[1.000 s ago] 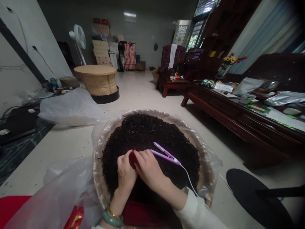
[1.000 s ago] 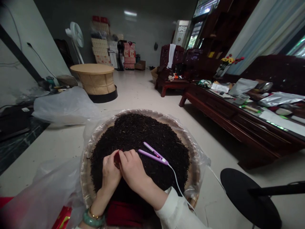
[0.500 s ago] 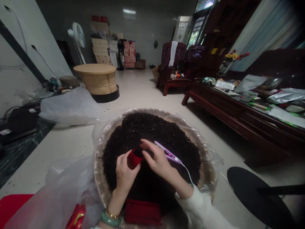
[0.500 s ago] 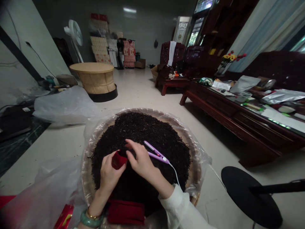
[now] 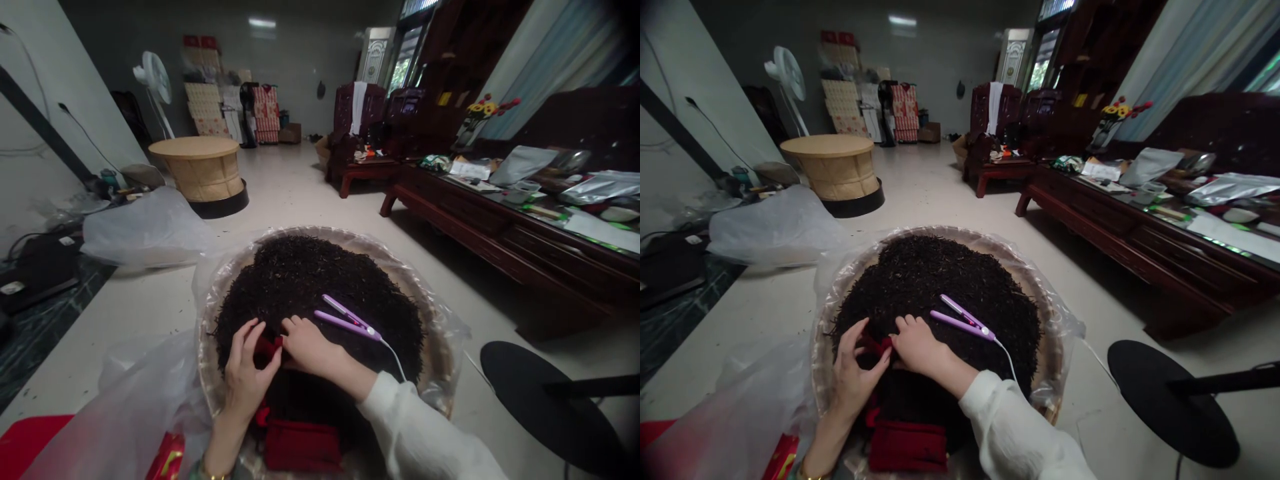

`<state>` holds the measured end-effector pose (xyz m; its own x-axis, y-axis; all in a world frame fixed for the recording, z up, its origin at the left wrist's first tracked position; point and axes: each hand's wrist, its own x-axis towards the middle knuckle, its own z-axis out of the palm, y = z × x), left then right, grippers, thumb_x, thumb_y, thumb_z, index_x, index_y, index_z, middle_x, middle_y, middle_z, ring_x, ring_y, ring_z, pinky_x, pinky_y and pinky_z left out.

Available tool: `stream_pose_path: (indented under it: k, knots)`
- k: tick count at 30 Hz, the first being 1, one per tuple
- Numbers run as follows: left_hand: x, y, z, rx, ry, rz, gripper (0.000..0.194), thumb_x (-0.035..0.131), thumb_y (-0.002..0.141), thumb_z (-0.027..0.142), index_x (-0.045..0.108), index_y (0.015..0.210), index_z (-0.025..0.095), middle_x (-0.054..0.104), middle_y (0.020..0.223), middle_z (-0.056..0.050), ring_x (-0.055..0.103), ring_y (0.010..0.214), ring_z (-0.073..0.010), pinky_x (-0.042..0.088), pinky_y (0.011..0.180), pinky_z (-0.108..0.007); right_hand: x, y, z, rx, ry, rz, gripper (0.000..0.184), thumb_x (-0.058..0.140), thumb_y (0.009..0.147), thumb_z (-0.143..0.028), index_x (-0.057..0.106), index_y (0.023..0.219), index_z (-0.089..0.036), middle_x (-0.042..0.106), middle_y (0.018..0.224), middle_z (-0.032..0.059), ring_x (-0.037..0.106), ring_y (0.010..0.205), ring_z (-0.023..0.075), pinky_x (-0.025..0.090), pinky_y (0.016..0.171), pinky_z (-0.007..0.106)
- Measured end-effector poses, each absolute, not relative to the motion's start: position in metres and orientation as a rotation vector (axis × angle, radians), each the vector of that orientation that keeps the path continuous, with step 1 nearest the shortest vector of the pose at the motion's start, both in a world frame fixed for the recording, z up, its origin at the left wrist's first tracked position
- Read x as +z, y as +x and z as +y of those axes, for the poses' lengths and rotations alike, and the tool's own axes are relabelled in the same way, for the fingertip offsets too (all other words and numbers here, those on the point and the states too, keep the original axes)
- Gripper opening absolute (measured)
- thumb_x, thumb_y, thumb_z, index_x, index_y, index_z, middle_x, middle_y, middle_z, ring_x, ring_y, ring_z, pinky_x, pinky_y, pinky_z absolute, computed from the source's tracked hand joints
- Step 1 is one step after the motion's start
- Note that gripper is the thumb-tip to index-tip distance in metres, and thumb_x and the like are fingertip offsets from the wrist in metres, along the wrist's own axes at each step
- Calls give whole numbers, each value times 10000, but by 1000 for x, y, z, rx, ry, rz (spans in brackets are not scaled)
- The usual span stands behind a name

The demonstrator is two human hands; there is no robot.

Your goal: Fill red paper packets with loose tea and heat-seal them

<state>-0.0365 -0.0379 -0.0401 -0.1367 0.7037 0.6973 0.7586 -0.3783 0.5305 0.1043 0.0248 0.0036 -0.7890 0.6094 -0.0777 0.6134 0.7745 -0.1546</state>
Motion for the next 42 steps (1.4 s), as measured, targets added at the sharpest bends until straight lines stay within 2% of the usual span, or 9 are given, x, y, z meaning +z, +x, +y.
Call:
stream_pose_path:
  k: [3,5,9,15,22,29,33,38,42]
  knots:
    - [-31,-47,-40,-1380,-2124,-1738,397,627,807,281,507,1182,228,558,1166,-111,603,1054,-243,578,769,-365,10,111,17,-210,1021,2990,210,682,754,-225,664,946,-141,602,953,138,563,912,274,494,701,358]
    - [-26,-54,-42,-1303,-2167,-1762,401,634,798,341,515,1160,215,592,1119,-109,614,1049,-256,570,805,-388,16,119,14,-243,1068,2991,152,654,743,-115,664,888,-159,604,888,108,569,849,241,475,645,310]
    - [-19,-60,-43,-1252,-2199,-1762,444,627,796,384,473,1172,205,643,1139,-113,649,1032,-254,561,831,-376,24,135,19,-542,1224,2997,178,611,735,-25,660,835,-165,610,856,68,577,769,181,448,629,265]
    - [-17,-49,-41,-1172,-2207,-1830,470,636,791,373,435,1185,213,698,1098,-87,720,792,-210,568,647,-297,57,144,26,-1289,1505,3216,193,647,727,-44,687,848,-189,655,835,2,590,754,121,452,653,222]
    - [-14,-34,-36,-1072,-2114,-1867,472,670,747,339,465,1145,187,728,971,-97,722,775,-240,530,601,-275,77,132,15,-1655,1341,3222,391,604,766,-66,620,1134,-194,616,1075,60,614,882,133,509,681,231]
    - [-25,-22,-31,-1113,-2026,-1931,492,626,774,350,449,1193,161,709,970,-126,705,811,-265,542,640,-326,66,130,4,-768,1394,3261,201,650,824,-245,657,1007,-165,653,852,74,519,851,215,467,758,353]
    - [-30,-8,-26,-1327,-2075,-1893,583,649,760,331,421,1265,148,664,1069,-152,665,919,-263,534,786,-383,52,124,9,-621,1454,3159,35,641,812,-173,665,831,-156,638,790,76,493,816,221,440,737,355]
    - [-26,-17,-22,-1412,-2227,-2183,842,786,587,301,411,1330,175,685,1064,-103,626,959,-286,493,872,-455,36,139,26,-1285,1586,3200,153,553,785,-36,576,764,-186,606,746,5,540,752,153,440,690,275]
    - [-22,-28,-23,-1626,-2490,-2514,454,729,635,307,623,1060,188,727,932,-39,674,838,-230,535,788,-367,31,152,35,-1988,1540,3059,115,528,805,-131,492,890,-199,628,808,-5,602,737,135,481,679,270]
